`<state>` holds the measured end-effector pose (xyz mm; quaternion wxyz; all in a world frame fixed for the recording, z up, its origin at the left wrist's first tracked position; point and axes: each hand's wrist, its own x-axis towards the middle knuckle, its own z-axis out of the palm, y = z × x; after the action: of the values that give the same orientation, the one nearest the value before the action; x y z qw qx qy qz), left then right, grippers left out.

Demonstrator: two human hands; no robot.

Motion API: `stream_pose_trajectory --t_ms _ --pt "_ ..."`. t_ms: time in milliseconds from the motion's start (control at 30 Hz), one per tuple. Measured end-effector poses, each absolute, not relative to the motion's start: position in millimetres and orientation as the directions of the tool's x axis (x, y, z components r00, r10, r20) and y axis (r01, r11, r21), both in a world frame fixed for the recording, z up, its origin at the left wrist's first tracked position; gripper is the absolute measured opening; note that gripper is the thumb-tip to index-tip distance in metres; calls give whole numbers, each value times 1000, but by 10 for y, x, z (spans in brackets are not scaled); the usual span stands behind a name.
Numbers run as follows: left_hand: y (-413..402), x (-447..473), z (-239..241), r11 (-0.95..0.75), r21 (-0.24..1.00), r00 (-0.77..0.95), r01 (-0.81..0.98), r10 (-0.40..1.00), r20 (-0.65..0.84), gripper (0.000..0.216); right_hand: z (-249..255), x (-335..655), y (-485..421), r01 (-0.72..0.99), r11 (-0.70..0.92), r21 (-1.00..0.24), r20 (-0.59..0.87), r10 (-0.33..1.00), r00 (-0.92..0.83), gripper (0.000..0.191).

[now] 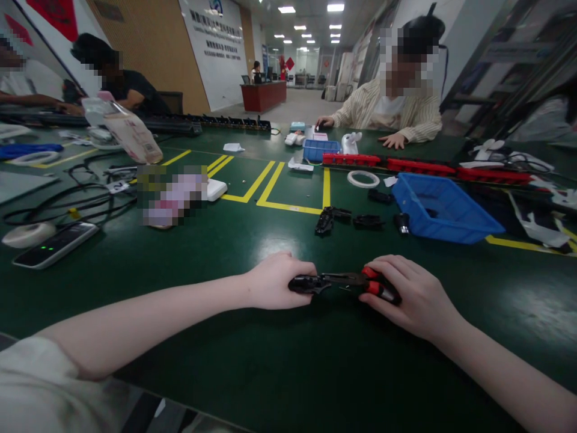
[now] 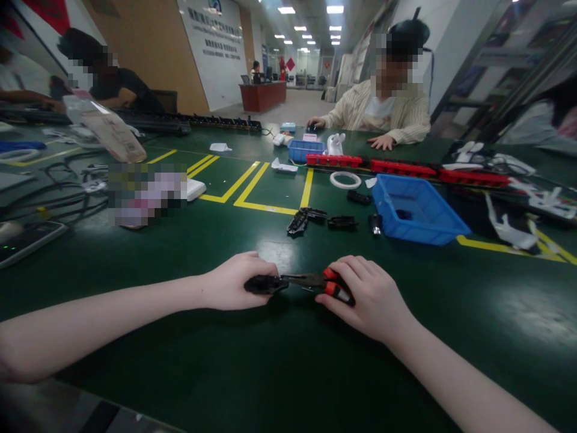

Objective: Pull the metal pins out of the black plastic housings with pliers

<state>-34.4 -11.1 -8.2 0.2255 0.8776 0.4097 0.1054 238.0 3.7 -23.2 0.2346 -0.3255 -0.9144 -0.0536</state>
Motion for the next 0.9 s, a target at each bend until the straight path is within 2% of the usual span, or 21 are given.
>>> stream_pose_trajectory --t_ms 233,600,900 --pt "-103 -338 -88 -560 496 649 663 760 -9 10 -223 2380 47 628 778 -25 471 563 -679 34" --pt "-108 -318 -52 -595 425 661 682 750 -11 10 -204 2375 35 578 815 31 484 494 -723 38" --pt "-116 -313 -48 -658 345 704 669 710 -10 14 -203 2390 39 563 826 -1 488 492 -721 36"
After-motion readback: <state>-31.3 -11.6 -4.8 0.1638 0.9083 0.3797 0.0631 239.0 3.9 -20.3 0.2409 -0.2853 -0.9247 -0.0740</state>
